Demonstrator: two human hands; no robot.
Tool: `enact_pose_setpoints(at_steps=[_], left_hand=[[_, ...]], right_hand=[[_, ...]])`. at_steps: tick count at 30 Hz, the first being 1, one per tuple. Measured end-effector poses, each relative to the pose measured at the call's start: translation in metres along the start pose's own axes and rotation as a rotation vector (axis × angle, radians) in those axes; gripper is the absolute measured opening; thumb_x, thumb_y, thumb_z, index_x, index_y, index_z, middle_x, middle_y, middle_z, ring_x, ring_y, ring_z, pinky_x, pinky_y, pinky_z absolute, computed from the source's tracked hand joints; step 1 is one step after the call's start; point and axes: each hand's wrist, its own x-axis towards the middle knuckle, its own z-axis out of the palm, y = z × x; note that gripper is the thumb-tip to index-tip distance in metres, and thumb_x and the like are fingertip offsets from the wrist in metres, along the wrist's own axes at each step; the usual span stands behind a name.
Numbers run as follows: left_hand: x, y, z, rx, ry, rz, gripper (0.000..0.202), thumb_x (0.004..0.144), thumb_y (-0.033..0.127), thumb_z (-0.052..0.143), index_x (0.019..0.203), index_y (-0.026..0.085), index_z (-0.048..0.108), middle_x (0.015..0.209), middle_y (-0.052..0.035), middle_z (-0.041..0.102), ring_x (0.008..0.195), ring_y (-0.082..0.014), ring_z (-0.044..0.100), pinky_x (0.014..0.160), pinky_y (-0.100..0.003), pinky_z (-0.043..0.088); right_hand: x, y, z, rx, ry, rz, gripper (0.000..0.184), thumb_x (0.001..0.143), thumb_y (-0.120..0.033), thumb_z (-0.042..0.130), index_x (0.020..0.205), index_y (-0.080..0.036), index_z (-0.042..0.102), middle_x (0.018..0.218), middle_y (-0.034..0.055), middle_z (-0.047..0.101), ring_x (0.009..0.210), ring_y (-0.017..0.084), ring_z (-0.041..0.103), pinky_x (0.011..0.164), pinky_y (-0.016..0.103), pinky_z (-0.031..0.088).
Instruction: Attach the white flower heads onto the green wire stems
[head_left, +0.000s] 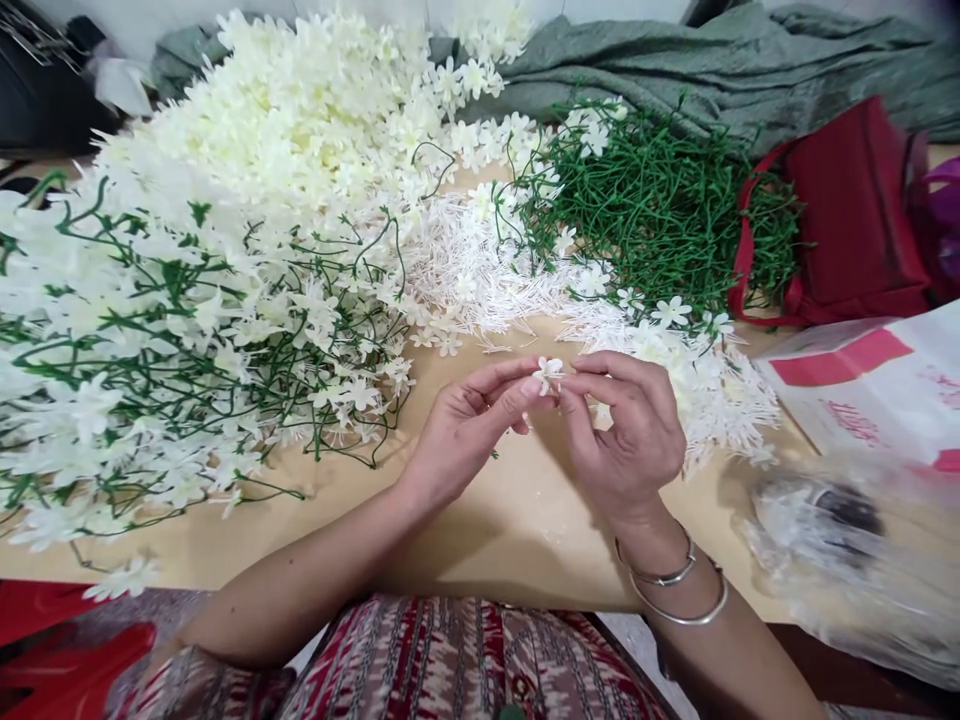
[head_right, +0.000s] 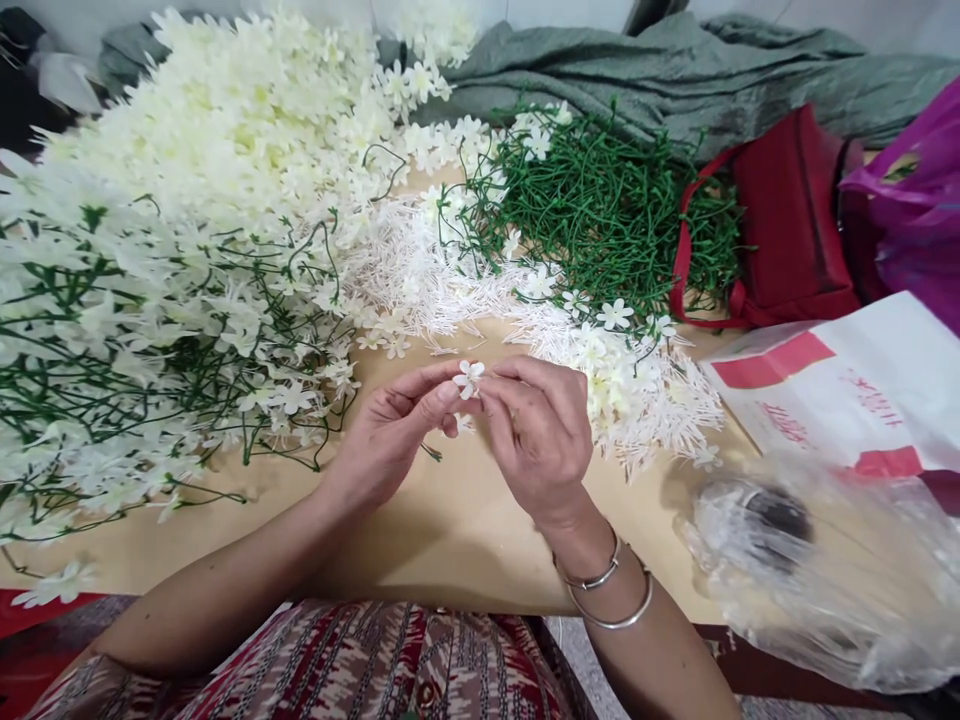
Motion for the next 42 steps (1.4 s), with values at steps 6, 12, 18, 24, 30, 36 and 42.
enact_pose_setpoints(at_steps=[6, 12, 18, 24, 30, 36, 42], left_hand=[[-0.001, 0.006, 0.002, 0.090, 0.011, 0.082, 0.032, 0.085, 0.047, 0.083, 0.105, 0.024, 0.082, 0.104, -0.0045, 0.081, 0.078, -0.0124, 0.067, 0.070, -0.024, 0.054], [-0.003, -0.001, 0.000, 0.059, 0.055, 0.042, 0.028, 0.086, 0.045, 0.082, 0.105, 0.024, 0.083, 0.102, -0.0042, 0.081, 0.086, -0.0142, 0.071, 0.083, -0.027, 0.059], [-0.005, -0.005, 0.001, 0.099, 0.029, 0.090, 0.024, 0.091, 0.044, 0.077, 0.107, 0.026, 0.082, 0.100, -0.0032, 0.081, 0.095, -0.0163, 0.073, 0.091, -0.031, 0.060], [-0.011, 0.000, 0.001, 0.449, -0.002, 0.297, 0.019, 0.100, 0.032, 0.064, 0.113, 0.026, 0.077, 0.116, -0.0056, 0.080, 0.111, -0.0196, 0.074, 0.103, -0.035, 0.056], [-0.008, 0.004, -0.004, 0.613, -0.031, 0.395, 0.022, 0.104, 0.027, 0.057, 0.125, 0.022, 0.056, 0.125, -0.0112, 0.075, 0.112, -0.0211, 0.074, 0.095, -0.033, 0.056], [-0.009, 0.033, -0.028, 1.142, -0.196, 0.536, 0.010, 0.101, 0.020, 0.059, 0.107, 0.021, 0.066, 0.106, -0.0065, 0.073, 0.095, -0.0196, 0.068, 0.083, -0.031, 0.050], [-0.022, 0.031, -0.055, 1.533, -0.520, 0.535, 0.014, 0.104, 0.023, 0.059, 0.109, 0.022, 0.071, 0.115, -0.0079, 0.073, 0.104, -0.0231, 0.063, 0.094, -0.036, 0.043]], right_hand=[[-0.004, -0.005, 0.003, -0.011, -0.041, -0.038, 0.025, 0.090, -0.008, 0.072, 0.108, -0.026, 0.068, 0.102, 0.0035, 0.074, 0.090, 0.020, 0.074, 0.080, 0.038, 0.061], [-0.008, -0.008, 0.002, 0.148, -0.102, 0.194, 0.030, 0.090, -0.010, 0.072, 0.109, -0.034, 0.070, 0.106, 0.0048, 0.071, 0.100, 0.023, 0.070, 0.088, 0.045, 0.060], [-0.004, -0.009, 0.003, 0.238, -0.097, 0.311, 0.018, 0.090, -0.014, 0.072, 0.099, -0.029, 0.073, 0.110, 0.0037, 0.073, 0.106, 0.023, 0.070, 0.095, 0.046, 0.059], [-0.002, -0.005, -0.001, 0.360, -0.117, 0.418, 0.029, 0.089, -0.015, 0.075, 0.114, -0.030, 0.072, 0.104, 0.0020, 0.075, 0.102, 0.023, 0.071, 0.093, 0.045, 0.057], [0.003, -0.002, -0.006, 0.315, -0.115, 0.328, 0.024, 0.090, -0.013, 0.072, 0.101, -0.034, 0.075, 0.109, 0.0019, 0.076, 0.105, 0.023, 0.073, 0.093, 0.047, 0.059], [-0.002, 0.006, -0.003, 0.320, -0.041, 0.361, 0.019, 0.090, -0.013, 0.072, 0.096, -0.031, 0.074, 0.090, -0.0018, 0.076, 0.088, 0.019, 0.072, 0.078, 0.039, 0.058], [0.001, 0.004, -0.004, 0.421, -0.026, 0.463, 0.013, 0.088, -0.016, 0.076, 0.088, -0.029, 0.072, 0.084, -0.0020, 0.074, 0.083, 0.017, 0.070, 0.076, 0.037, 0.058]])
